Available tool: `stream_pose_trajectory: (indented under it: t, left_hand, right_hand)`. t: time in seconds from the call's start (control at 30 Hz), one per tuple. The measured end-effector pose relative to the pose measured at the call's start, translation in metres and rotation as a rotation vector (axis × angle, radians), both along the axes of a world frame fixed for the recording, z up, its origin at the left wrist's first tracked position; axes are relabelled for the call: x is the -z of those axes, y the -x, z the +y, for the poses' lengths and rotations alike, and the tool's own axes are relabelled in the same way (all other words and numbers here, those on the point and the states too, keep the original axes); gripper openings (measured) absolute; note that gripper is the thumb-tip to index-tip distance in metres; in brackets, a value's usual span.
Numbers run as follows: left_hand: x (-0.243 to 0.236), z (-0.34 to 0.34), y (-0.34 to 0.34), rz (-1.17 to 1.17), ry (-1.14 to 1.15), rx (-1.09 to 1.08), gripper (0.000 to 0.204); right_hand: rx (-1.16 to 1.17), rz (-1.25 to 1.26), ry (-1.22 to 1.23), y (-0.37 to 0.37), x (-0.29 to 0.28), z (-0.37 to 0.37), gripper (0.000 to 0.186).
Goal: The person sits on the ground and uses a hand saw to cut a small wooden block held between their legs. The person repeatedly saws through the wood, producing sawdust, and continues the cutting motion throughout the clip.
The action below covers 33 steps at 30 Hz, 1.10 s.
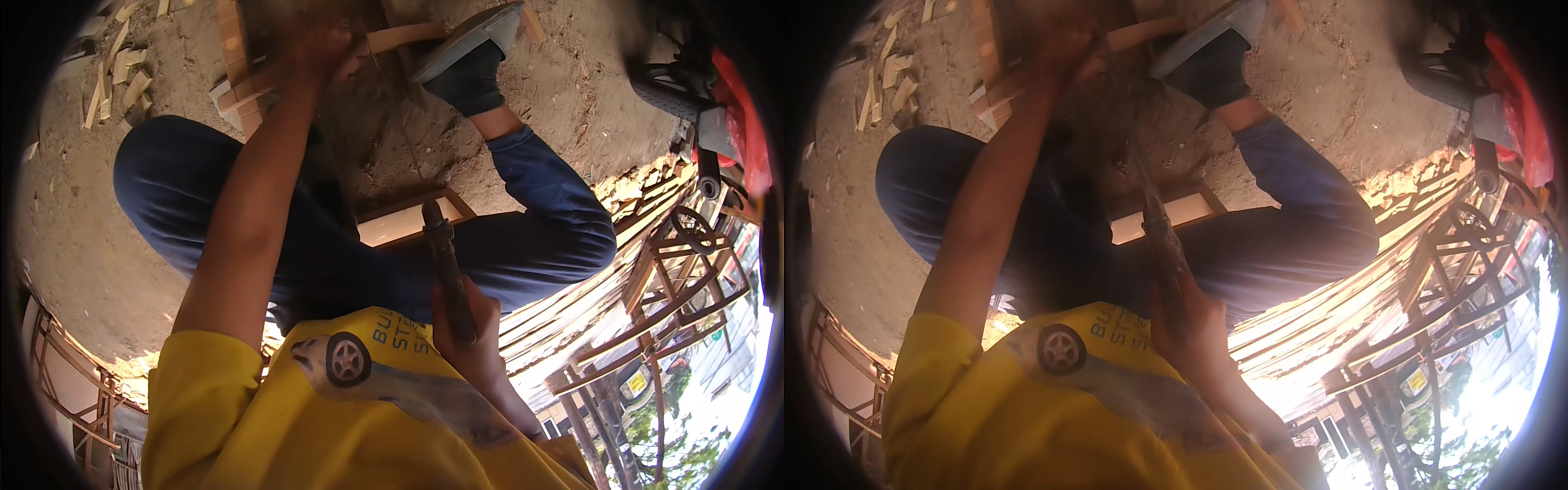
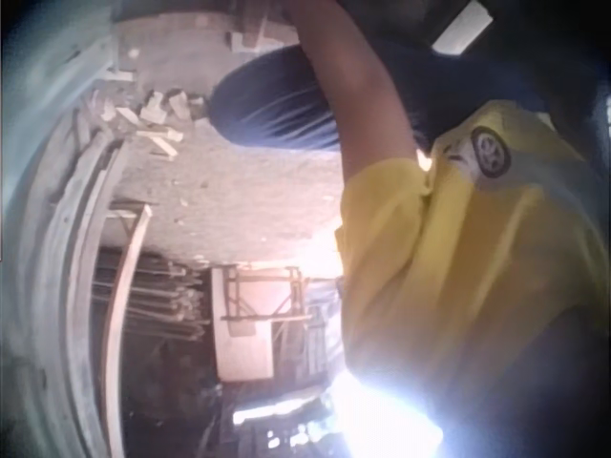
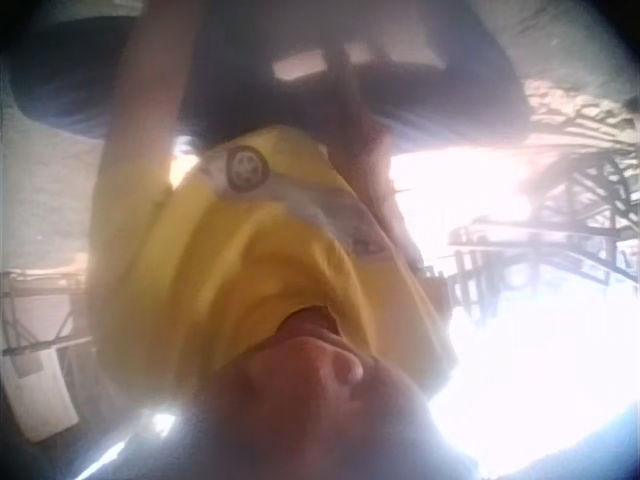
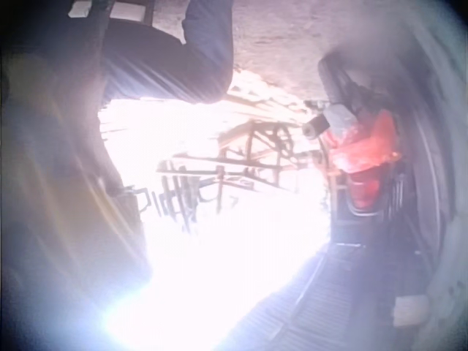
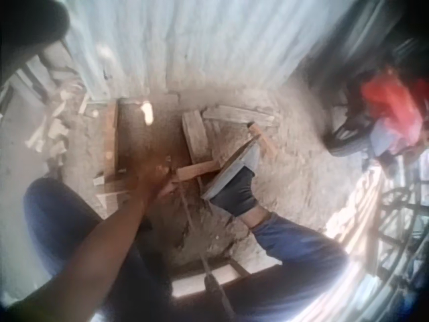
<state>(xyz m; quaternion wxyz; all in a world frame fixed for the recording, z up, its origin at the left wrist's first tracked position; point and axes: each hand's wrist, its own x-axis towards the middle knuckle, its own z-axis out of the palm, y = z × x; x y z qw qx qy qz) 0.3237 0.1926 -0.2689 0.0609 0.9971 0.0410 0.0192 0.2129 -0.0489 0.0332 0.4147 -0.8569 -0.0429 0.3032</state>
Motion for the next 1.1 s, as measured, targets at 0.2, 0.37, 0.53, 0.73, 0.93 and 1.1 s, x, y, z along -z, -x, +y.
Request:
stream_pose_trajectory:
  t: [0.2, 0.37, 0.53, 0.73, 0.93, 1.1]
  left_hand:
    - [-0.03, -0.002, -0.002, 0.02, 0.073, -0.02, 0.017]
    - [0.007, 0.008, -0.006, -0.11, -0.083, 0.042, 0.031]
    - [0.001, 0.004, -0.012, -0.121, 0.162, -0.018, 0.035]
    - [-0.011, 0.006, -0.003, 0.031, 0.3, 0.011, 0.018]
    - [-0.01, 0.006, -0.004, 0.093, 0.151, 0.024, 0.02]
    - [-0.024, 0.0, 0.001, 0.111, 0.221, 0.021, 0.018]
  right_hand:
    - [-0.025, -0.037, 0.072, 0.007, -0.002, 0.0, 0.014]
    - [-0.01, 0.006, 0.037, 0.011, -0.026, -0.026, 0.011]
    - [0.055, 0.013, 0.026, -0.013, 0.016, 0.014, 0.014]
    - [0.074, 0.012, -0.032, 0.01, -0.002, -0.018, 0.019]
    - [-0.016, -0.126, -0.018, 0.003, 0.023, 0.004, 0.013]
    - [0.015, -0.083, -0.04, 0.015, 0.009, -0.017, 0.01]
